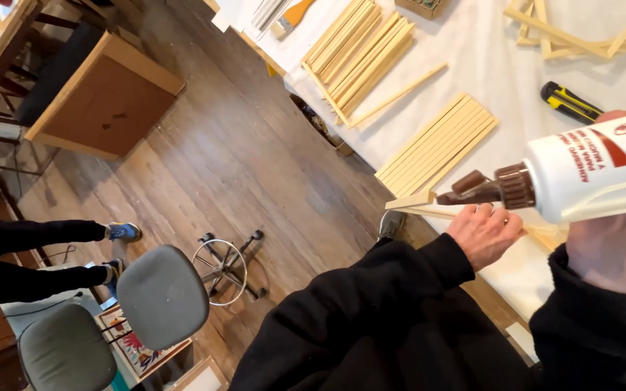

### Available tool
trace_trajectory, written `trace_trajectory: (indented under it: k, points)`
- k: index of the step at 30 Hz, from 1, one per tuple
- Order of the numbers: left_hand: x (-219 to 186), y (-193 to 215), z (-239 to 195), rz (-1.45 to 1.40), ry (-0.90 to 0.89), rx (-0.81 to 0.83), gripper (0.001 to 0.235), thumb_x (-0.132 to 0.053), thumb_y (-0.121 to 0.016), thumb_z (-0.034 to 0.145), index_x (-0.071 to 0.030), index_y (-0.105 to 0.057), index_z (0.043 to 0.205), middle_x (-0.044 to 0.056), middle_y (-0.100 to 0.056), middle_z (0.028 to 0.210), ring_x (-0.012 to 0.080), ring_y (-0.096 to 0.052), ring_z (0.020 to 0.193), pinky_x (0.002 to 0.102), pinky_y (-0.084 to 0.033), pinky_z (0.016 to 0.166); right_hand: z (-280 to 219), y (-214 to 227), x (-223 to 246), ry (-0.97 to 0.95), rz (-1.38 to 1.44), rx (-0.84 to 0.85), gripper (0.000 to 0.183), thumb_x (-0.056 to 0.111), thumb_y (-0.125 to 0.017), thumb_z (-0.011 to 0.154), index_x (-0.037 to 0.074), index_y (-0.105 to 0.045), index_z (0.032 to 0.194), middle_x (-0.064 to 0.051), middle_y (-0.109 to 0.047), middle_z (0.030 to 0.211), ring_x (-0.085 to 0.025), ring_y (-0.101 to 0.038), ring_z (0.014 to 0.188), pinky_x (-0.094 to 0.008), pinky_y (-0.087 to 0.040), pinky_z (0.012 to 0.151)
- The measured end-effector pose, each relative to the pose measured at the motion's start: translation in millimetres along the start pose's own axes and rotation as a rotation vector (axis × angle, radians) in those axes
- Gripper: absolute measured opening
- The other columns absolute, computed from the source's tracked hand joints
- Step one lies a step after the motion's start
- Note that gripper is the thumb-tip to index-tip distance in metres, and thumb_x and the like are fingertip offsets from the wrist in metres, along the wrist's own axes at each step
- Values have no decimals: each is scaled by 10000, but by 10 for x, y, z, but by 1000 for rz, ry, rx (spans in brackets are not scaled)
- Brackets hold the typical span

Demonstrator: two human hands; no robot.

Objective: Assembling wooden frame pieces using glue, clamps, and a hammer.

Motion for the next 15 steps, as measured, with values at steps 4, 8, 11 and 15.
trace_trajectory:
  k: [4, 8, 11, 15]
  points:
    - [18, 12, -21, -21, -4, -41, 274, -351, -592, 1018, -111, -584, 885, 31, -662, 820, 218, -626, 774, 364, -442, 629, -17, 31, -18, -20, 56, -70, 456, 359, -442, 1211, -51, -477, 1409, -163, -581, 1236, -236, -639, 1202, -436, -552, 1075]
    - [-8, 75, 2, -12, -18, -17, 275, -360, -593, 1026, -117, -589, 899, 31, -646, 776, 213, -625, 784, 374, -449, 661, -46, 98, 7, -21, 69, -142, 444, 339, -409, 1229, -68, -470, 1393, -184, -575, 1244, -256, -638, 1180, -443, -542, 1075]
    - [-25, 87, 1, 5, -29, -14, 273, -358, -592, 1029, -116, -590, 902, 28, -643, 776, 210, -620, 783, 375, -451, 673, -28, 58, 17, -42, 122, -182, 446, 339, -383, 1244, -73, -469, 1391, -208, -574, 1251, -271, -637, 1158, -438, -548, 1048]
    - [-30, 66, 4, 10, -32, -11, 290, -365, -586, 1034, -114, -585, 887, 22, -645, 786, 207, -616, 782, 371, -453, 680, -12, 17, 43, 12, -23, -65, 484, 383, -360, 1207, -55, -479, 1376, -192, -577, 1236, -260, -642, 1155, -434, -573, 1041]
Point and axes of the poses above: each hand's wrist, its own z-axis towards the middle knuckle, its own y-axis out of the back of the hand, x = y × z, the point moved 8 cm from there along z, towards the middle knuckle
